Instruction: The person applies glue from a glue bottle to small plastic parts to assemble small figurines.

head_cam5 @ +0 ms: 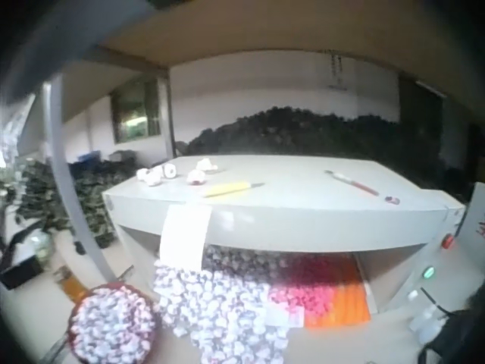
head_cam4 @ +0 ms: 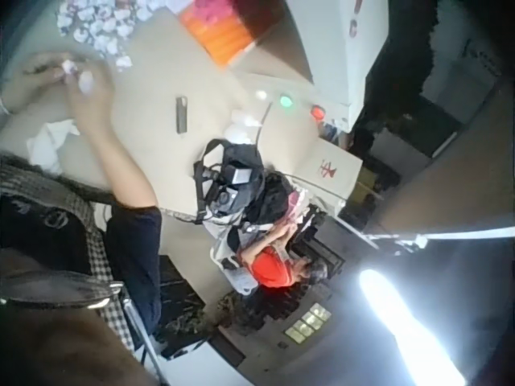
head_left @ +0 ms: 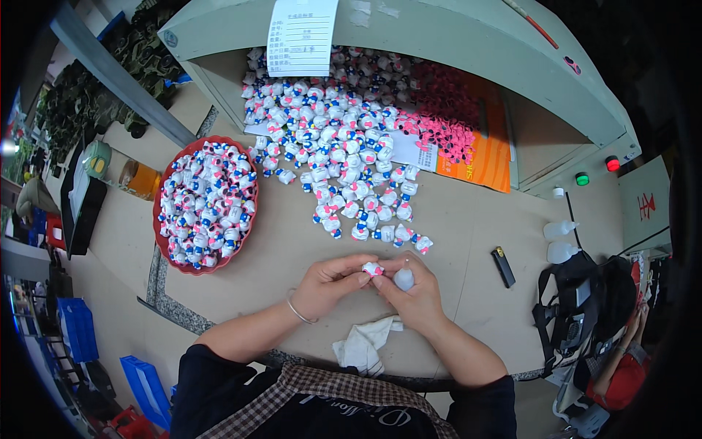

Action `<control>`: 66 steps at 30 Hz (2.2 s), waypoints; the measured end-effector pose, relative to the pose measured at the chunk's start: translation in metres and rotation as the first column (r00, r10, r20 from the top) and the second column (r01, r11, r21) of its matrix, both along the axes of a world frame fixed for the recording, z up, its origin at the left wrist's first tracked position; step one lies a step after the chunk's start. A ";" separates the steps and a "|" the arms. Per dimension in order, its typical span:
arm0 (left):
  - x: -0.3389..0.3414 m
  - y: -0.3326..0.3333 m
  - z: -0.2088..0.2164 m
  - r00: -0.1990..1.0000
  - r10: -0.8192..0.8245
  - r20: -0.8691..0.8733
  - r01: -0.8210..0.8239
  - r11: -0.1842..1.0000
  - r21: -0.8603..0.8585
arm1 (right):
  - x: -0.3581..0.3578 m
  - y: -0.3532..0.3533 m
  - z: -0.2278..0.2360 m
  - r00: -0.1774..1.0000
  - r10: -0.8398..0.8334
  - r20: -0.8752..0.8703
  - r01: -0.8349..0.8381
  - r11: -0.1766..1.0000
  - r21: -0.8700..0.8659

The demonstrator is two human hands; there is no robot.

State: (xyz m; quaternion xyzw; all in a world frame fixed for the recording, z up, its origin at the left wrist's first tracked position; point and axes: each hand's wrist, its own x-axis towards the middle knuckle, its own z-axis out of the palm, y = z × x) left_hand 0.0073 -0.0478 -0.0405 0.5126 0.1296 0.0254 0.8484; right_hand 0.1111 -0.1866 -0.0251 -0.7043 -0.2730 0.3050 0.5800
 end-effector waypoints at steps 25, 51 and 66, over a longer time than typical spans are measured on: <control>0.027 0.051 0.018 0.959 0.203 0.199 -0.170 -0.151 0.974 | 0.010 -0.012 0.004 0.976 -0.099 -0.194 0.126 0.983 0.133; 0.008 -0.003 0.029 0.975 -0.102 -0.198 0.038 0.952 -0.303 | 0.017 -0.017 0.018 0.987 -0.092 -0.128 0.118 0.970 0.211; 0.003 0.004 0.016 0.985 -0.033 -0.167 -0.012 0.964 -0.264 | 0.020 -0.030 0.033 0.968 0.022 -0.252 0.019 0.988 0.156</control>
